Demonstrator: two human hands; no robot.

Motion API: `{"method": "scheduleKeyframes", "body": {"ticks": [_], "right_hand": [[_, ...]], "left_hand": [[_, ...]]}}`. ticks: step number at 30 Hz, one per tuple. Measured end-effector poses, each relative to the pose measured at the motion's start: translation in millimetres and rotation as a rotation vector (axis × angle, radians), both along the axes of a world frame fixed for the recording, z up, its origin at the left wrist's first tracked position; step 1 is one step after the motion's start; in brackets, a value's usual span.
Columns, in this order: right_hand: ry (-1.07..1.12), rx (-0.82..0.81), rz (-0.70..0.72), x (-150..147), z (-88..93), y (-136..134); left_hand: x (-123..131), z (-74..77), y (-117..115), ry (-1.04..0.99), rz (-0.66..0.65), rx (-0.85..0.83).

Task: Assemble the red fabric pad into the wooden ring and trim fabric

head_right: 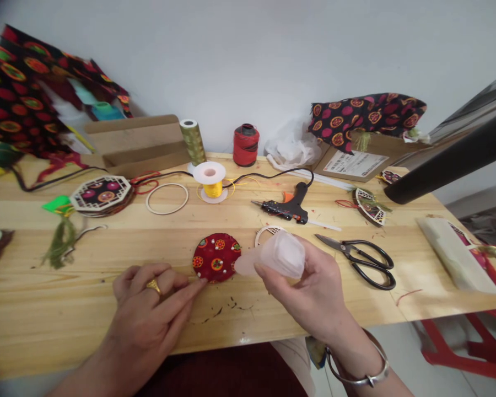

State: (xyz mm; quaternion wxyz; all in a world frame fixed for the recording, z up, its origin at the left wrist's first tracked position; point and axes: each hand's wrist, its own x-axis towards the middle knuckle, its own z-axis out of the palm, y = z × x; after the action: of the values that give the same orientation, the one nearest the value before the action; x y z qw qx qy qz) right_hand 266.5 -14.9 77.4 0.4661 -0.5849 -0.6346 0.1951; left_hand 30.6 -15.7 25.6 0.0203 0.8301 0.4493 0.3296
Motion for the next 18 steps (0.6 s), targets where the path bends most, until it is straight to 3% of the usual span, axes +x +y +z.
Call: {"method": "scheduleKeyframes", "body": {"ticks": [10, 14, 18], "right_hand": [[0.396, -0.039, -0.152, -10.8, -2.3, 8.0], [0.458, -0.113, -0.072, -27.1, -2.3, 21.0], [0.472, -0.13, -0.003, -40.6, 6.0, 33.8]], "left_hand": [[-6.7, 10.7, -8.2, -0.079, -0.072, -0.014], [-8.4, 11.6, -11.4, -0.105, -0.125, -0.035], [-5.8, 11.5, -9.5, -0.156, -0.068, -0.047]]}}
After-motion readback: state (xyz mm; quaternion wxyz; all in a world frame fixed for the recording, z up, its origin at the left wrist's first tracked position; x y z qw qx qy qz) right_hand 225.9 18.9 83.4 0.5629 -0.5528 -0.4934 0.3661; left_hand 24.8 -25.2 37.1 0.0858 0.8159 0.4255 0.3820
